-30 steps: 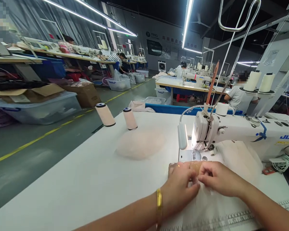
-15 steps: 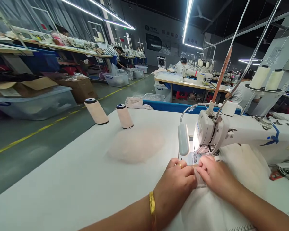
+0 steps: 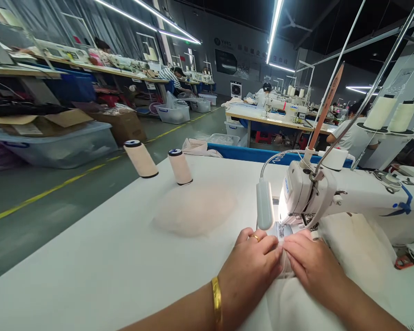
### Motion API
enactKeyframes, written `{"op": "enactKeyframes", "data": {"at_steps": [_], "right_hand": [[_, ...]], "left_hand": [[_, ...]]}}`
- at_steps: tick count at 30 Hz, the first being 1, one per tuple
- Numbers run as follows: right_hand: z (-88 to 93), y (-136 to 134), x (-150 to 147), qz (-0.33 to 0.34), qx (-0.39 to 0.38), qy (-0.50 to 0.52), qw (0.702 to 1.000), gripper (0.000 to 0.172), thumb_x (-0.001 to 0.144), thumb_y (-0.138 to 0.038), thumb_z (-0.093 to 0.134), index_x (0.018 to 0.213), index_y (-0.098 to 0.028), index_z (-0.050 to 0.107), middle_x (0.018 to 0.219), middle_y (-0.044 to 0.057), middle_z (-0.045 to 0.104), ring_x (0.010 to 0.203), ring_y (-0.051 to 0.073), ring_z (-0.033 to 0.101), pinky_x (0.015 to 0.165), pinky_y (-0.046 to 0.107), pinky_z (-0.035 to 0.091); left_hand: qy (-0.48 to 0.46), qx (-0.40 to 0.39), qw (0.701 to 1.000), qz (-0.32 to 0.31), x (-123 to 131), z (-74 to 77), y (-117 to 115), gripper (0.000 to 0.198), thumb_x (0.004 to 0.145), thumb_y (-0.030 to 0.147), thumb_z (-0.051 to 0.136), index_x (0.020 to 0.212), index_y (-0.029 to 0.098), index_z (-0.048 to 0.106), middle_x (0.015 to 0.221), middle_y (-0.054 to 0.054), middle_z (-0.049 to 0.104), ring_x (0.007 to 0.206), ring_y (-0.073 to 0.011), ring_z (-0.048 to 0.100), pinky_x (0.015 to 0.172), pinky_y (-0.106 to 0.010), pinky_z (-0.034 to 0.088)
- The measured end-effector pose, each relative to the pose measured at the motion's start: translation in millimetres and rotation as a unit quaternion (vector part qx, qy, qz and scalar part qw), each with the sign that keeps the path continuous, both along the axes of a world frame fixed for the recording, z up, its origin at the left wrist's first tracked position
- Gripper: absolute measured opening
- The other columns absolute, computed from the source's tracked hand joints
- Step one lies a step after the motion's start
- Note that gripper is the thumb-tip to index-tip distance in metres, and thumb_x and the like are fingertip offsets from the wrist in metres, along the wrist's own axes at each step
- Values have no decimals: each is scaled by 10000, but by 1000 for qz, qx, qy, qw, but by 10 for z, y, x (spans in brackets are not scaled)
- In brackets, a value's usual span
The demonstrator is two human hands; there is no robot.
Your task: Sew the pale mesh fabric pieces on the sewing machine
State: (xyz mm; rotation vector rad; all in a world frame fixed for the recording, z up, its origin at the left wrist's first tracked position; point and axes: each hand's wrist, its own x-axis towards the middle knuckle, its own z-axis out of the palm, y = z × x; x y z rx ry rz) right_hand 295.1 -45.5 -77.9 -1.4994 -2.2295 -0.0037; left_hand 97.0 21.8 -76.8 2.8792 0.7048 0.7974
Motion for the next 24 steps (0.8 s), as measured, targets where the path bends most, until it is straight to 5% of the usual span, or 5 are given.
{"op": "enactKeyframes", "data": {"at_steps": [21, 24], "right_hand": [[-68, 37, 99, -8, 30, -11, 999, 312, 999, -55, 416, 1111, -221, 656, 1119, 94, 731, 1025, 270, 653, 816, 376, 515], [58, -76, 74, 20, -6, -14, 1000, 148, 1035, -159, 509, 1029, -225, 641, 1053, 69, 724, 964, 257, 640, 804, 378, 505]], "left_hand": [[18, -13, 1000, 11, 39, 13, 2, 148, 905, 210, 732, 1047, 214, 688, 1046, -21, 737, 983, -262, 613, 852, -434, 379], [-6, -31, 999, -19, 17, 0, 23, 36, 917, 177, 696, 927, 206, 678, 993, -16, 735, 972, -246, 615, 844, -416, 383]]}}
